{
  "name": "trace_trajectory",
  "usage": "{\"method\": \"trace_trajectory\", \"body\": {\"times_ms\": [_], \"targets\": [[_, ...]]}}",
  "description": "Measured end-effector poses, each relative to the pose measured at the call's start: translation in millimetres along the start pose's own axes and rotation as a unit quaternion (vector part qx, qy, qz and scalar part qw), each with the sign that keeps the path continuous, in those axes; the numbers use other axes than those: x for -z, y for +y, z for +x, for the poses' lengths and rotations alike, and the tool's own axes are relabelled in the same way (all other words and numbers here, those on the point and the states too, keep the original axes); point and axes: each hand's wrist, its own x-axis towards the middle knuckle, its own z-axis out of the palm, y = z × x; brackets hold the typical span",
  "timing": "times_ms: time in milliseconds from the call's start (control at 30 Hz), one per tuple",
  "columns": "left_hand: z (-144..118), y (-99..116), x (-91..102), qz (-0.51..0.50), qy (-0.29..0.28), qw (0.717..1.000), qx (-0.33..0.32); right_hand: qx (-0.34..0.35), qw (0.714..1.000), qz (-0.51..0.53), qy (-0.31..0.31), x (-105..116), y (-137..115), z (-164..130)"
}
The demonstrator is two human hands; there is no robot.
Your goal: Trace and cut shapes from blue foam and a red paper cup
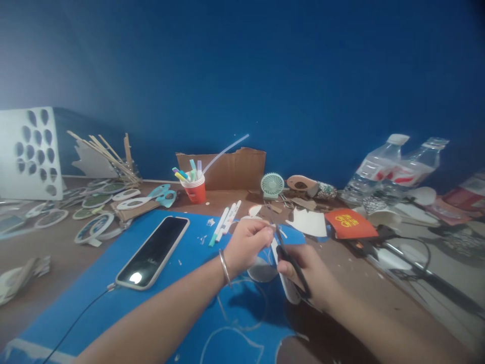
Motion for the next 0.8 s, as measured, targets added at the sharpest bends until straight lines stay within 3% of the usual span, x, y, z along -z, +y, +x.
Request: {"method": "trace_trajectory", "body": {"times_ms": [800], "targets": [[2.4,2.0,5.2,-0.029,-0.027,0.999,0.018,0.001,1.0,-0.024,-0.008,5.9,-0.2,1.3]]}}
